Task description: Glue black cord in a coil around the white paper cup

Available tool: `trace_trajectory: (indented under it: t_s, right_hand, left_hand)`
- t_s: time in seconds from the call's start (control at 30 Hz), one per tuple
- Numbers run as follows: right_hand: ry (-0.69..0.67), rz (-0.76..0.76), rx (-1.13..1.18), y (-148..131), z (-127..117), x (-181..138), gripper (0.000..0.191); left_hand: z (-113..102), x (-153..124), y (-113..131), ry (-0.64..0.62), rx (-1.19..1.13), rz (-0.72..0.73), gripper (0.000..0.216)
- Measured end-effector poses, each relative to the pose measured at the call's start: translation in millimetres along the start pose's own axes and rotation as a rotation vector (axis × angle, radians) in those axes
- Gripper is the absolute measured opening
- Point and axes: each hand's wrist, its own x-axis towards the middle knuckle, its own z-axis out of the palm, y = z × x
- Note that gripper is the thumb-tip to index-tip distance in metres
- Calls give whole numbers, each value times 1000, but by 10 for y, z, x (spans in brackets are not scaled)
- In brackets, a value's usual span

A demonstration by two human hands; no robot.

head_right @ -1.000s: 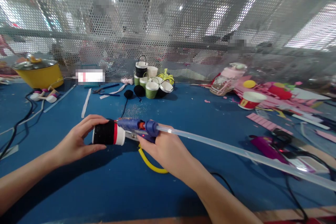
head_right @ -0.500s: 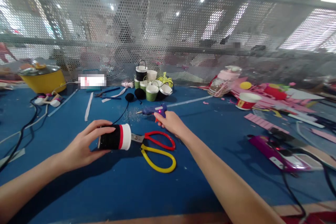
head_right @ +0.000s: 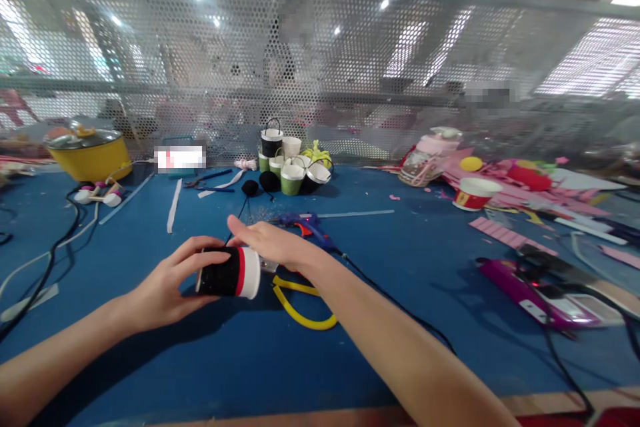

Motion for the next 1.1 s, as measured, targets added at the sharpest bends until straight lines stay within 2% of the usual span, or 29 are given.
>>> trace_trajectory:
  t_s: [0.07,0.17,0.23,0.43,0.63,0.87,1.1]
  right_hand:
    - [-40,-16,147,-63,85,33,50]
    - [82,-47,272,-73,110,57,25]
    - [172,-66,297,-61,82,45,19]
    - [318,-177,296,-46,-24,-27,23]
    - [429,-266,214,-39,-61,-36,27]
    - [451,-288,94,-4,-43,-31,25]
    - [439,-238,22,4,24,-5,22]
  left_hand:
    - [9,-2,7,-13,-11,13,46]
    - [4,7,17,-26,-41,2,46]
    - [-14,20,26,-28,-77,-27,47]
    - [-37,41,30,31,-249,-158,55]
    - [0,30,17,-4,-419,-247,51]
    - [1,13,28,-46,-470,-228,51]
    - [-13,4,54,-63,-361,-162,52]
